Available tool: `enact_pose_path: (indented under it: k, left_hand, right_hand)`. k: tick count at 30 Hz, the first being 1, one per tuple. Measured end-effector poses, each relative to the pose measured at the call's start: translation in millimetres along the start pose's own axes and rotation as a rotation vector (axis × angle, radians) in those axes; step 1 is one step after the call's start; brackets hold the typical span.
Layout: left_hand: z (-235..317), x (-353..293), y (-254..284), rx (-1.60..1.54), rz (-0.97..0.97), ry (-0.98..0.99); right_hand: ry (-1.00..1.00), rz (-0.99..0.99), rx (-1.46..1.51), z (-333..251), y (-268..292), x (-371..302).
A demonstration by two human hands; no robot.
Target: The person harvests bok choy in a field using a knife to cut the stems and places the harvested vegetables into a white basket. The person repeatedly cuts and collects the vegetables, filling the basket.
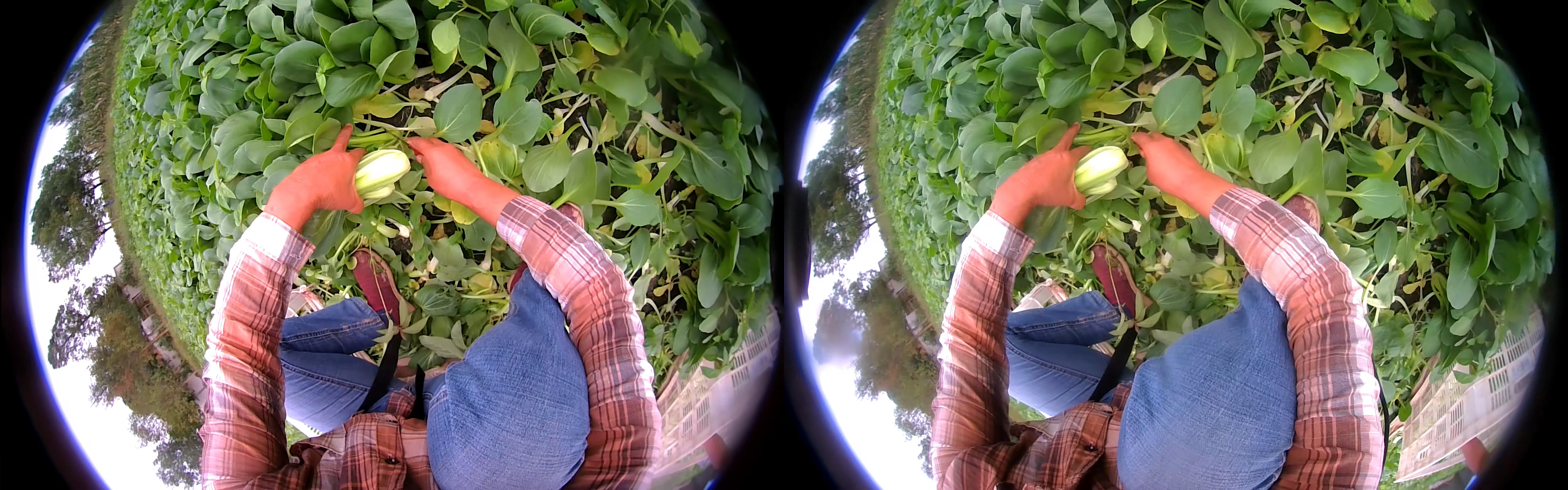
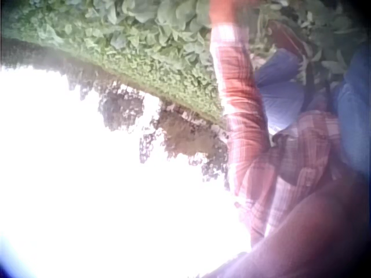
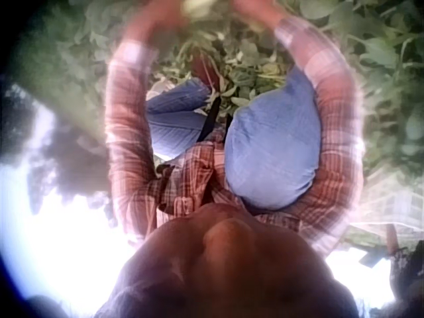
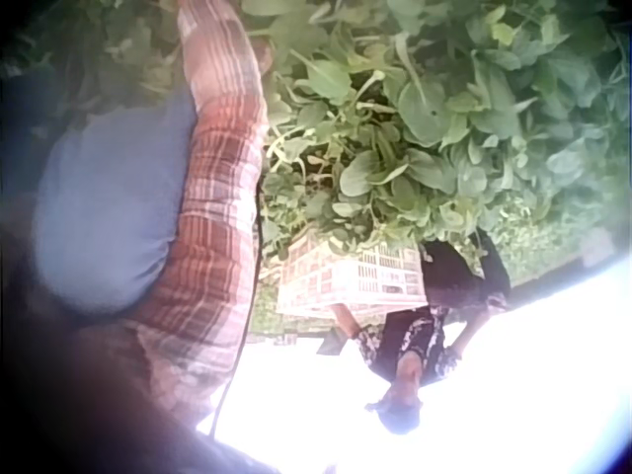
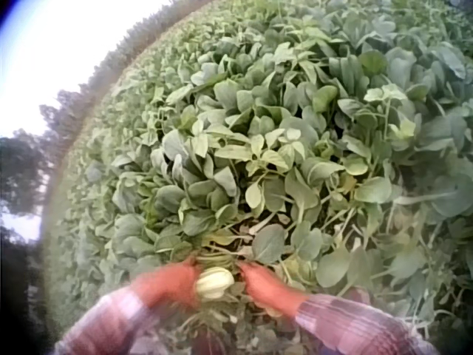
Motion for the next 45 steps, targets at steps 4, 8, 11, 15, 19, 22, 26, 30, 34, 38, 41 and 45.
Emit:
enact_pose_path:
  k: [4, 8, 11, 15, 19, 22, 26, 30, 34, 38, 41, 45]
  left_hand:
    - [4.7, -3.7, -14.8, 0.097, 0.076, -0.01]
    - [4.0, -13.7, -32.0, 0.194, 0.198, -0.059]
    - [1.5, -18.4, -38.9, 0.16, 0.263, -0.089]
    - [-3.8, -17.2, -47.2, 0.145, 0.34, -0.131]
    - [-6.5, -19.1, -55.1, 0.123, 0.334, -0.106]
    - [-5.4, -18.8, -57.2, 0.1, 0.331, -0.093]
    - [-4.8, -20.6, -60.1, 0.097, 0.343, -0.082]
    - [-3.6, -35.3, -54.9, 0.044, 0.37, -0.077]
    - [2.0, -50.9, -37.0, -0.157, 0.32, -0.058]
    - [3.2, -62.7, -29.1, -0.345, 0.314, -0.134]
    - [0.5, -69.9, -25.3, -0.483, 0.315, -0.234]
    - [6.8, -75.1, -22.9, -0.925, 0.145, -0.221]
  right_hand:
    - [-0.329, -0.01, 0.306, 12.6, 2.3, -5.3]
    - [-0.415, -0.086, 0.375, 4.6, 8.6, -11.0]
    - [-0.372, -0.064, 0.387, 8.3, 6.7, -11.9]
    - [-0.357, -0.056, 0.384, 14.0, 1.7, -9.5]
    - [-0.377, -0.142, 0.231, 5.9, 5.3, -2.7]
    - [-0.306, -0.138, 0.091, 10.1, -1.7, 5.2]
    - [-0.307, -0.165, 0.154, 11.8, -9.2, 18.7]
    - [-0.401, -0.13, 0.365, -5.8, -3.6, 6.2]
    - [-0.403, 0.041, 0.529, 10.5, 4.6, -9.4]
    - [-0.248, 0.082, 0.851, -1.6, 3.7, -7.7]
    - [-0.232, 0.046, 0.895, -24.0, 13.1, -9.1]
    - [-0.241, 0.082, 0.955, -37.5, 33.0, -17.3]
Point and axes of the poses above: each hand's wrist, its own x-axis towards the middle knuckle, its own y-axis out of the back of the hand, z = x × y, the point moved 3 cm from there along x, towards the middle knuckle
